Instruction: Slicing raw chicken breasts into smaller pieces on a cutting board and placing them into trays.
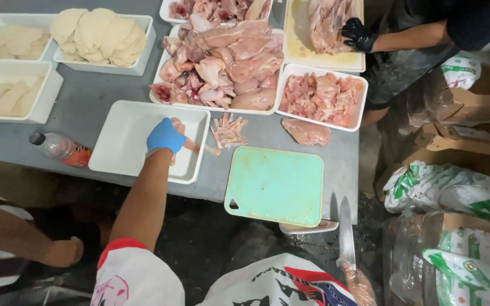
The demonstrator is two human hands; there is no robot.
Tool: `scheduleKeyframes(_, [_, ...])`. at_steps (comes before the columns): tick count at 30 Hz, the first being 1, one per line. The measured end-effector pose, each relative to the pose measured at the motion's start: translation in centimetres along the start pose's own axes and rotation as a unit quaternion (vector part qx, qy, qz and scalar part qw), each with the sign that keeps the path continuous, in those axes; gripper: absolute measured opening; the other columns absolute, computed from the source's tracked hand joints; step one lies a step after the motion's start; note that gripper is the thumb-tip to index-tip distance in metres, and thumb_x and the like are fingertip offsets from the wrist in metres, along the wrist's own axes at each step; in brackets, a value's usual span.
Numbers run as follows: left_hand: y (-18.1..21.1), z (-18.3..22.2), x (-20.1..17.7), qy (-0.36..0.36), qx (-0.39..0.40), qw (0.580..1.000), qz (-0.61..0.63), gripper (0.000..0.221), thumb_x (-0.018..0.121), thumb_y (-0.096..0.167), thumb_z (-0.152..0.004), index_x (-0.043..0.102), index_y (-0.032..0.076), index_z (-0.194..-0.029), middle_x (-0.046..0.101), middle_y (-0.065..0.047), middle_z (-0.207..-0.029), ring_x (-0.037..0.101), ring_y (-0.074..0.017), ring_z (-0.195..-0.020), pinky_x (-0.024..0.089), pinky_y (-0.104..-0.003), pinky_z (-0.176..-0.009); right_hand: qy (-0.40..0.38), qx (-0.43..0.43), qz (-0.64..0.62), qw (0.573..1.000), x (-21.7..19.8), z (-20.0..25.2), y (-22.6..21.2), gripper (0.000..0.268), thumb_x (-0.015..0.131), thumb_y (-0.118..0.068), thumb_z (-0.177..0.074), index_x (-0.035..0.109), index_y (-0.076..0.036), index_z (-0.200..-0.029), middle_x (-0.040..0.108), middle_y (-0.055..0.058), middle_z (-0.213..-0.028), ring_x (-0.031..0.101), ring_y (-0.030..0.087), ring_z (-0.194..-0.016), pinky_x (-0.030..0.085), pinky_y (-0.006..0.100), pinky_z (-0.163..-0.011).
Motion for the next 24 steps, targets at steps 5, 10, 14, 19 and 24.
scheduleKeyframes(5, [7.3, 1.4, 8.4, 0.116, 0.202, 0.972, 0.022, 0.03, 0.069, 0.026, -0.089, 0.067, 0.01, -0.115, 0.075, -0.019, -0.114, 0.072, -0.0448, -0.105, 0.059, -0.055, -0.082, -0.078, 0.0, 0.05, 0.996, 0.1, -2.9, 0.3, 0.088, 0.047, -0.08, -0.091, 0.068, -0.014, -0.144, 0.07, 0.02, -0.145, 0.069, 0.044, -0.127, 0.047, 0.055, -0.11])
scheduleKeyframes(10, [19.2, -0.8, 22.1, 0.049, 0.39, 0.915, -0.097, 0.068, 0.077, 0.029, -0.079, 0.053, 0.011, -0.14, 0.06, -0.018, -0.139, 0.062, -0.0427, -0.122, 0.054, -0.057, -0.097, -0.069, -0.003, 0.012, 0.998, 0.2, -2.4, 0.8, 0.072, 0.053, -0.071, -0.093, 0.078, -0.018, -0.134, 0.079, 0.014, -0.126, 0.073, 0.034, -0.113, 0.051, 0.046, -0.1])
scheduleKeyframes(14, [29.8, -6.8, 31.4, 0.112, 0.477, 0.858, -0.154, 0.098, 0.075, 0.013, -0.074, 0.035, 0.014, -0.163, 0.041, -0.014, -0.163, 0.046, -0.0376, -0.144, 0.049, -0.049, -0.11, -0.032, 0.051, -0.112, 0.992, -0.7, 0.9, -0.4, 0.062, 0.07, -0.06, -0.088, 0.084, -0.017, -0.129, 0.074, 0.01, -0.088, 0.067, 0.024, -0.074, 0.049, 0.035, -0.072])
scheduleKeyframes(19, [36.2, -8.6, 33.3, 0.283, 0.493, 0.812, -0.135, 0.076, 0.078, 0.019, -0.066, 0.055, 0.015, -0.139, 0.058, -0.01, -0.125, 0.063, -0.0312, -0.092, 0.05, -0.043, -0.075, 0.058, -0.012, -0.148, 0.987, 2.1, -4.1, 8.0, 0.051, 0.073, -0.05, -0.087, 0.089, -0.018, -0.123, 0.088, 0.006, -0.111, 0.077, 0.018, -0.11, 0.052, 0.03, -0.097])
scheduleKeyframes(24, [34.5, -8.0, 34.8, 0.338, 0.479, 0.802, -0.111, 0.089, 0.087, 0.044, -0.066, 0.055, 0.009, -0.141, 0.058, -0.01, -0.122, 0.061, -0.0289, -0.09, 0.051, -0.045, -0.078, 0.028, 0.015, -0.216, 0.976, 2.2, -5.3, 14.3, 0.045, 0.072, -0.041, -0.093, 0.086, -0.016, -0.129, 0.085, 0.005, -0.129, 0.072, 0.019, -0.128, 0.045, 0.032, -0.114])
Point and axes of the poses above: each hand's wrist, its own z-axis away from the middle knuckle, its own x-axis out of the palm, y = z × x, the point moved 1 cm from there along -z, towards the middle knuckle
